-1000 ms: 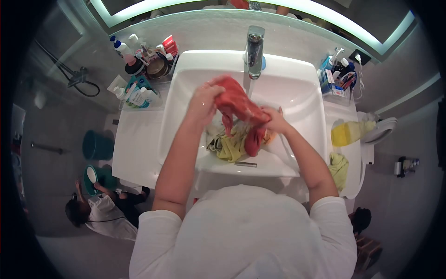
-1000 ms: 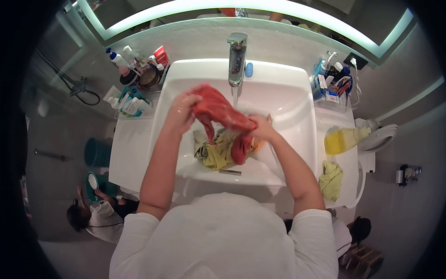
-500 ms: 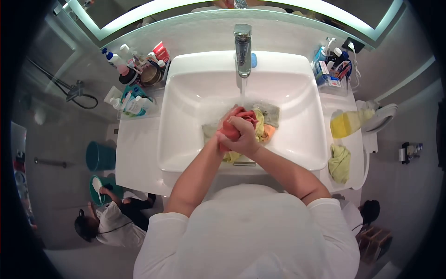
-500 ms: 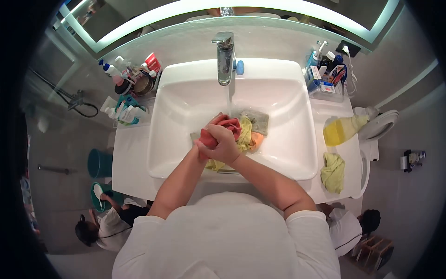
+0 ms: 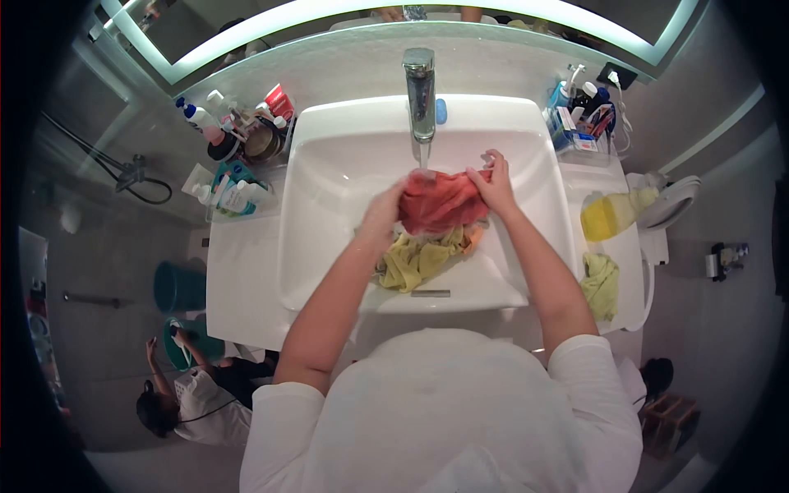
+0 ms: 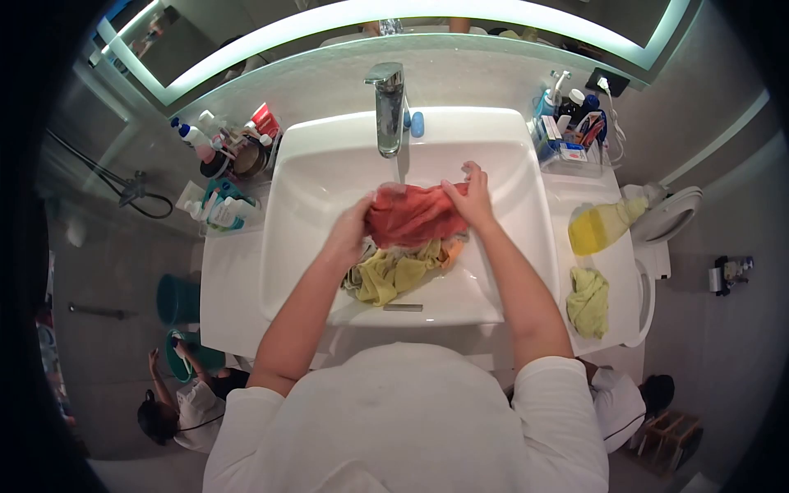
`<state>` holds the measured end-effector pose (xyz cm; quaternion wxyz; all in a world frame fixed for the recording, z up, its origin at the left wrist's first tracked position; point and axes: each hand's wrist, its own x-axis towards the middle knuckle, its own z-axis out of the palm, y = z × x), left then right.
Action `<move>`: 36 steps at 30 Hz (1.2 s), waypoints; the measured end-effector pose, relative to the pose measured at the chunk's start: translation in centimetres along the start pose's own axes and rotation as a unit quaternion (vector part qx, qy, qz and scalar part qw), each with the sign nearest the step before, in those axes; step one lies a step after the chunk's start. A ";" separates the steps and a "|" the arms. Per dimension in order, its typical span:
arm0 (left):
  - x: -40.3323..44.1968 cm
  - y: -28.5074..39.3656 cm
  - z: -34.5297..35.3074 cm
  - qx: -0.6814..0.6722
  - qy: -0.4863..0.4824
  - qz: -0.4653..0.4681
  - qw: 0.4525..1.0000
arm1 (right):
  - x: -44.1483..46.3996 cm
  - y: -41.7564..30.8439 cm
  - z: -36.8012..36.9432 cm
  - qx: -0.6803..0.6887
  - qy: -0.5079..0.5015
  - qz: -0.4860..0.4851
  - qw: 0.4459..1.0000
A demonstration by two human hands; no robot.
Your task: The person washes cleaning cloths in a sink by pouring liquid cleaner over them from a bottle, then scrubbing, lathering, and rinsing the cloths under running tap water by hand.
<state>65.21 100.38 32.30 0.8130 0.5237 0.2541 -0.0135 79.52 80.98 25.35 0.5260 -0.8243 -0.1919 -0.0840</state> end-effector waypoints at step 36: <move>-3.7 1.8 -0.6 -0.285 -0.074 -0.028 0.955 | -3.1 -8.3 -0.3 -0.042 -0.127 -0.169 0.976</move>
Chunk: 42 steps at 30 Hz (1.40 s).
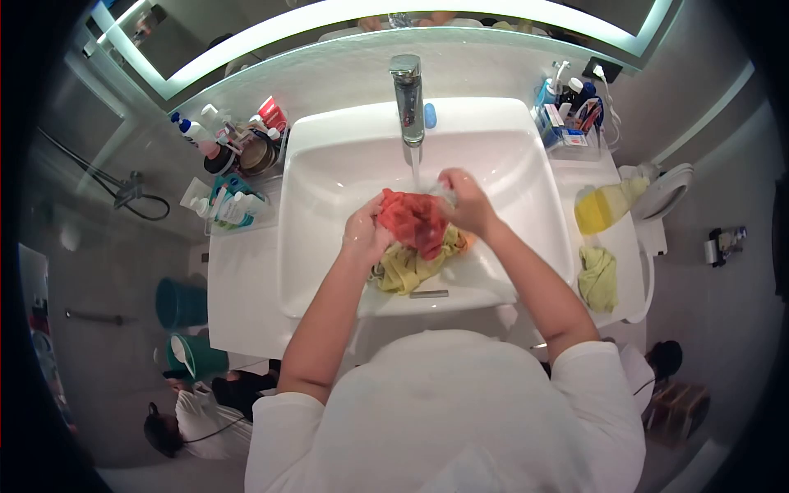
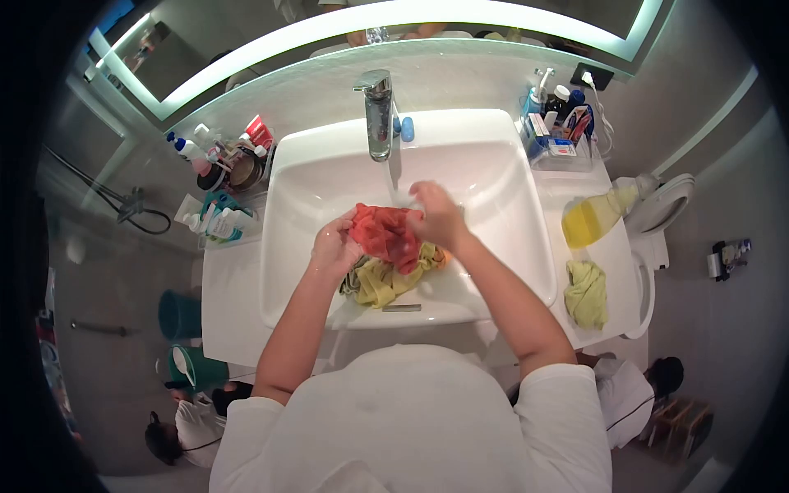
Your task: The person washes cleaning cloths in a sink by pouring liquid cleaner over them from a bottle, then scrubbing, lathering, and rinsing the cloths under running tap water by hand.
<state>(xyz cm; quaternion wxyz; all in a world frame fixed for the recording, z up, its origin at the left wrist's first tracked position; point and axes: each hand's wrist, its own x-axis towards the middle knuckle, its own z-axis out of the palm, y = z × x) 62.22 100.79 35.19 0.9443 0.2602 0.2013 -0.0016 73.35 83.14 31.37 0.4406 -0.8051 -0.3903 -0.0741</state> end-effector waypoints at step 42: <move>5.3 -9.4 -4.9 0.477 -0.154 0.274 0.821 | -2.6 -3.3 4.7 0.045 0.005 0.066 0.997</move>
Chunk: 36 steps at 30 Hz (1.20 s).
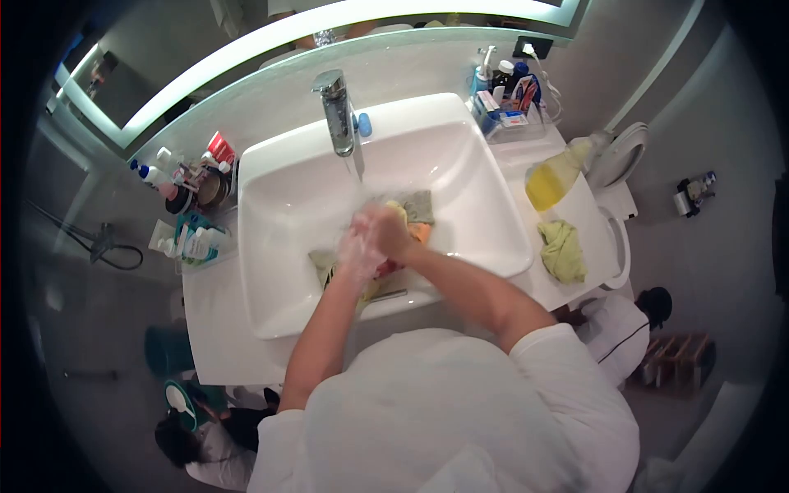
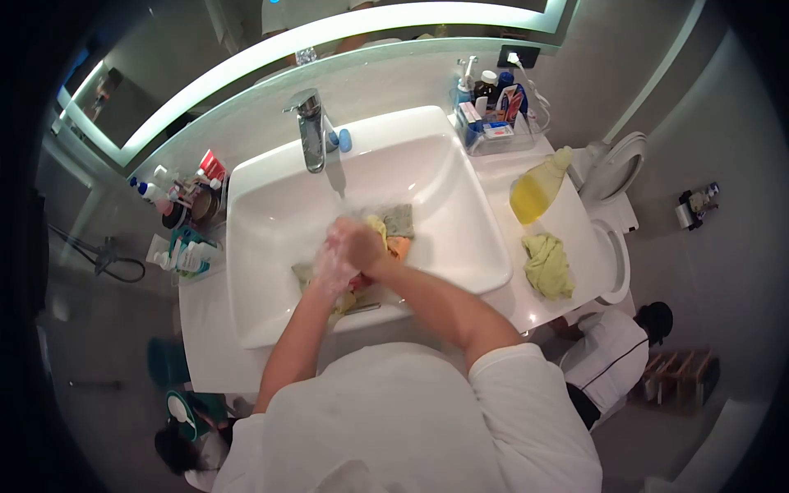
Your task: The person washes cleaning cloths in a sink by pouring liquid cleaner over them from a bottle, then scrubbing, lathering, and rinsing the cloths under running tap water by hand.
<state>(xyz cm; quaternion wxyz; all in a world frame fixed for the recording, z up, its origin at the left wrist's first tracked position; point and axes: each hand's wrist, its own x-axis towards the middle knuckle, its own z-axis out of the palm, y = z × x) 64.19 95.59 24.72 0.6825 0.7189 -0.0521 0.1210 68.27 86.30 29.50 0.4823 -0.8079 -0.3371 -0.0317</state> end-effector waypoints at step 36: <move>1.3 3.8 -1.7 -0.418 0.030 -0.429 0.800 | 2.8 2.1 -1.1 0.072 -0.039 -0.026 0.996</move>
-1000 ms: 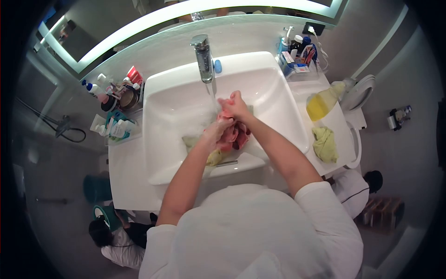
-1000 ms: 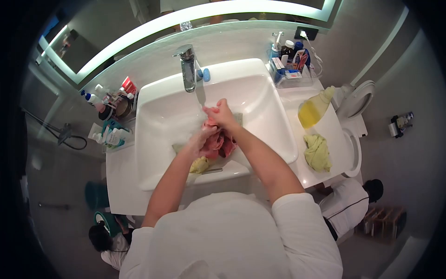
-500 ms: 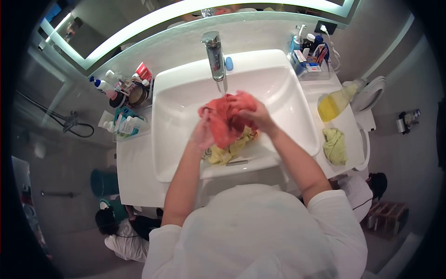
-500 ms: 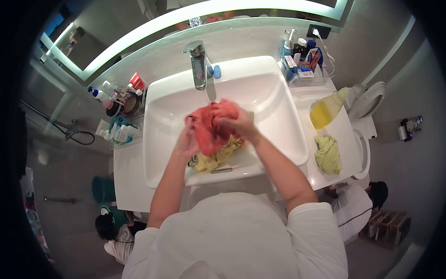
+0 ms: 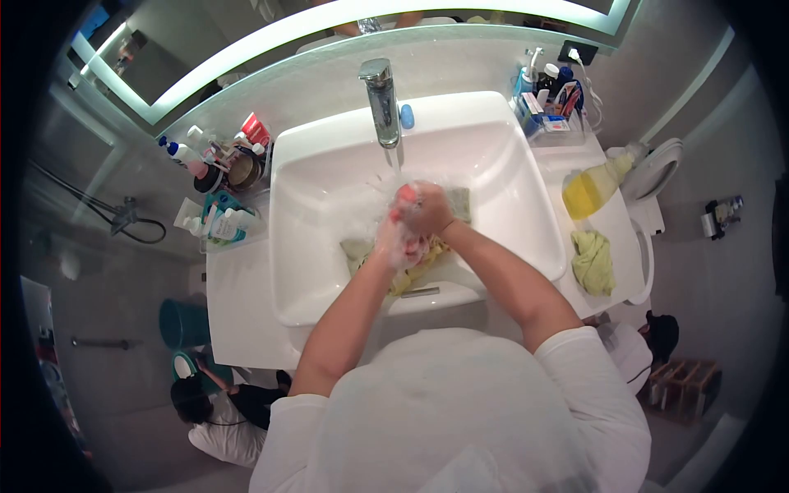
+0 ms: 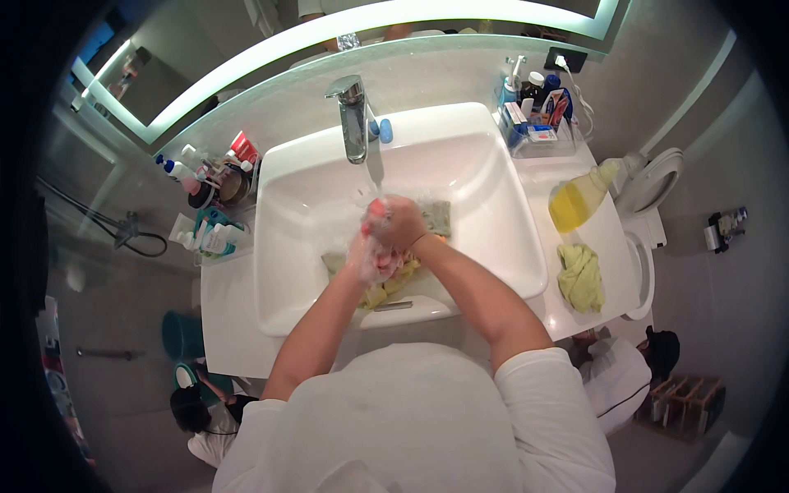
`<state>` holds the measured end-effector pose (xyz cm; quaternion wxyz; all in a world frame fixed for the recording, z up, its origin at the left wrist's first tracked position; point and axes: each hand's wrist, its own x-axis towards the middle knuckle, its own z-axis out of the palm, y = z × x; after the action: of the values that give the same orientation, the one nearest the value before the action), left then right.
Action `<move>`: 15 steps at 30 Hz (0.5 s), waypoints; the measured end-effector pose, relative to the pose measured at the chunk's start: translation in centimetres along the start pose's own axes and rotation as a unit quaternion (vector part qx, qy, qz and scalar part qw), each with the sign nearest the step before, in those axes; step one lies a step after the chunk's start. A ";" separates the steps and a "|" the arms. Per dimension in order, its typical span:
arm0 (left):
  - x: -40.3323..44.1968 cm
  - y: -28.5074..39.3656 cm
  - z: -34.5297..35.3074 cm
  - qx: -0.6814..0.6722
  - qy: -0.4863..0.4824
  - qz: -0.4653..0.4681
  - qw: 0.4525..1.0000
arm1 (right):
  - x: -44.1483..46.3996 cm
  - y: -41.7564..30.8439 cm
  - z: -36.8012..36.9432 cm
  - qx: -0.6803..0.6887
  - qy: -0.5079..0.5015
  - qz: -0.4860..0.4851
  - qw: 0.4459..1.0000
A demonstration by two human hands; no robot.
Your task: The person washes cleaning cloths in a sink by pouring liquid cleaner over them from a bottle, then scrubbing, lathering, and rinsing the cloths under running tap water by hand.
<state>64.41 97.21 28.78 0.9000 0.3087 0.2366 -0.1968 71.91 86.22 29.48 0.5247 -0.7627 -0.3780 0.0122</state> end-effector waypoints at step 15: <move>-6.5 8.1 0.4 0.133 0.128 0.286 0.940 | 1.2 7.1 -4.6 0.056 -0.265 0.195 0.943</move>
<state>63.36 104.23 36.39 0.8311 0.5031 0.2229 0.0808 78.71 82.09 26.27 0.4347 -0.7602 -0.3461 0.3366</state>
